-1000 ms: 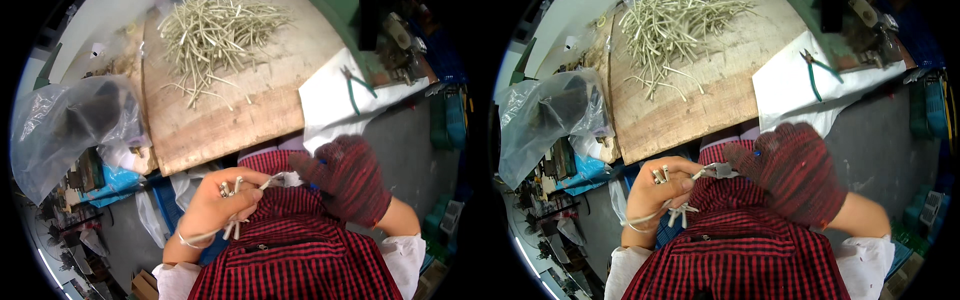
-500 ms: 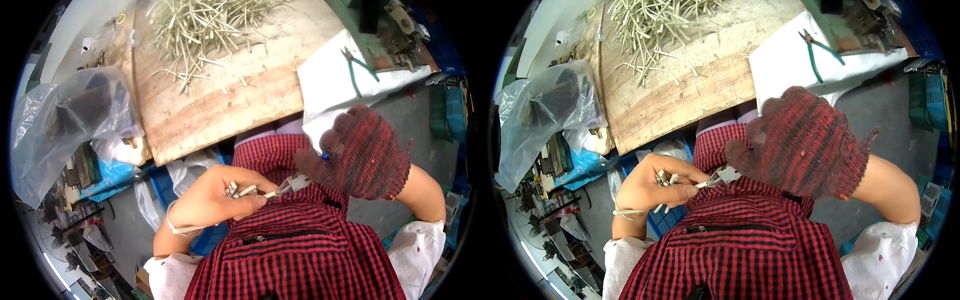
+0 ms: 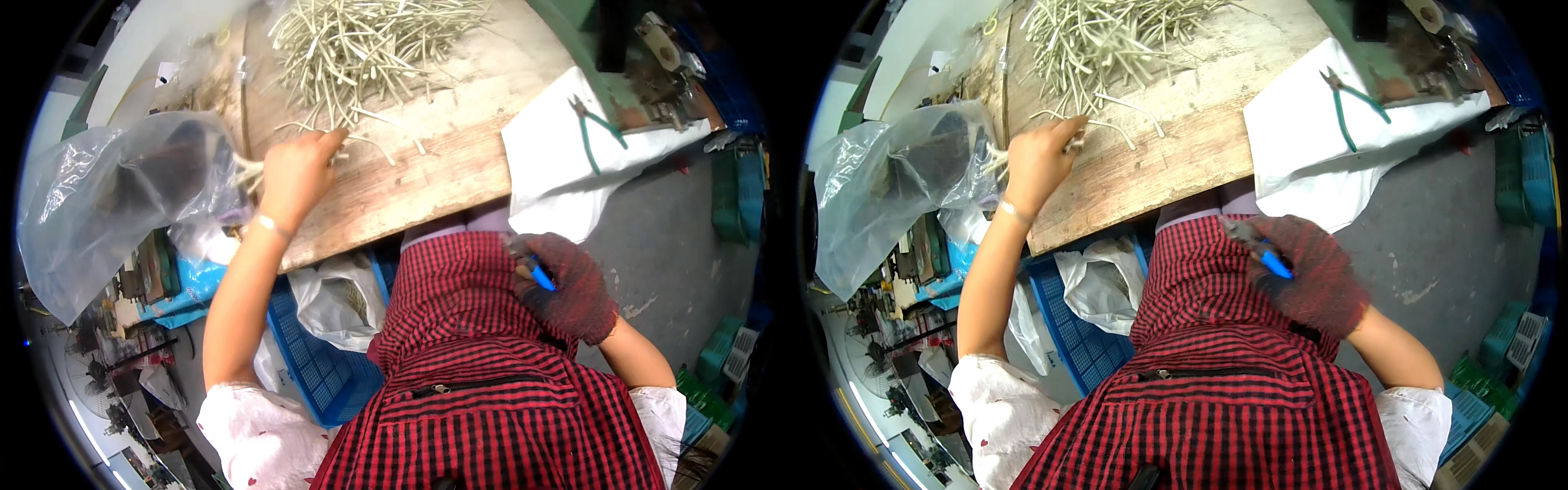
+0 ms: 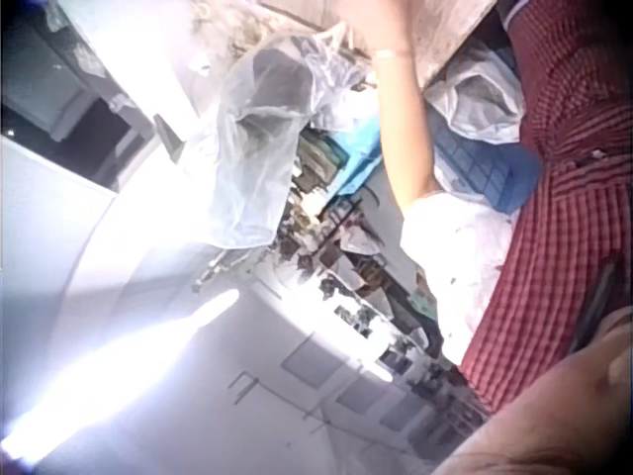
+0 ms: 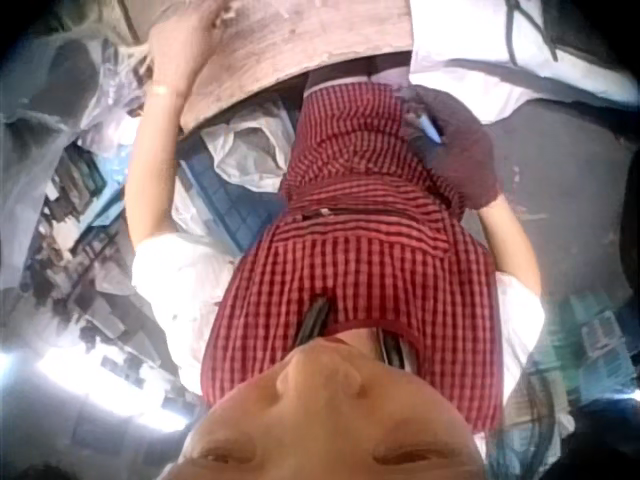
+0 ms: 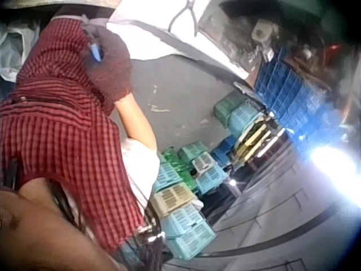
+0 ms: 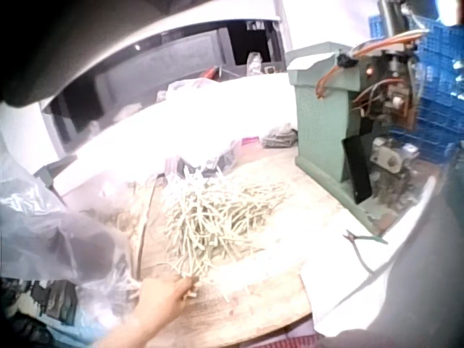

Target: The person repeatedly picks up thin white sticks from a wooden board and uses pliers to trim or strip their ends. The trimmed pieces are placed back on the board. The person wears a red checkered apron and a glove on the right hand.

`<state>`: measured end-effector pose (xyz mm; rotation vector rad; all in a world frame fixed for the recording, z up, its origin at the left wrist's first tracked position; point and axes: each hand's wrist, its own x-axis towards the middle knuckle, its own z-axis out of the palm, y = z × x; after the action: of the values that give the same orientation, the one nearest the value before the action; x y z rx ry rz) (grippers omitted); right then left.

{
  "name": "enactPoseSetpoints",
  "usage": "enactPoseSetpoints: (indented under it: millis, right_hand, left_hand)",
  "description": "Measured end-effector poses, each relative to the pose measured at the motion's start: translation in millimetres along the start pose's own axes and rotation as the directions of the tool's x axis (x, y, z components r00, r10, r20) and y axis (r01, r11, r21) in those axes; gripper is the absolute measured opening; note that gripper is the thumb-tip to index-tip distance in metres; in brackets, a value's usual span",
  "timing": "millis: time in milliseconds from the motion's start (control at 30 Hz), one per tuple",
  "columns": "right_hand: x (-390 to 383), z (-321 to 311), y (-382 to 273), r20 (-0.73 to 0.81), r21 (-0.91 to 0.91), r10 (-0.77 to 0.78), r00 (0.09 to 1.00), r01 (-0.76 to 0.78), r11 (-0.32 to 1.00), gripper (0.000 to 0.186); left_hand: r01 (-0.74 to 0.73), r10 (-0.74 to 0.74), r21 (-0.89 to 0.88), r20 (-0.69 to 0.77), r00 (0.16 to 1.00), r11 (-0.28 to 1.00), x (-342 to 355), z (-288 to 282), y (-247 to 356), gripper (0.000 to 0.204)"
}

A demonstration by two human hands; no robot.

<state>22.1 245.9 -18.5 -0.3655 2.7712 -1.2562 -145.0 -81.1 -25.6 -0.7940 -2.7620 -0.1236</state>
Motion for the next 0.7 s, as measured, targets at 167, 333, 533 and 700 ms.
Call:
enactPoseSetpoints:
  millis: [167,333,533,700]
  right_hand:
    - [-4,6,6,0.106,0.091,-0.002,0.994,-0.008,0.996,0.04]
    - [-21,20,17,0.081,0.288,0.279,0.957,-0.29,0.913,0.043]
    - [-13,11,14,0.155,0.262,0.275,0.949,-0.308,0.915,0.048]
    - [-15,27,22,0.143,0.268,0.293,0.945,-0.322,0.908,0.048]
  left_hand:
    - [0.254,-0.256,0.071,0.016,0.967,0.965,10,33,-12,0.014]
    - [0.482,-0.482,0.0,-0.003,0.876,0.876,-2,36,57,0.015]
    - [0.206,-0.29,-0.327,-0.235,0.928,0.923,-21,5,46,0.024]
    - [-0.127,0.123,0.011,0.188,0.974,0.992,-13,12,43,0.038]
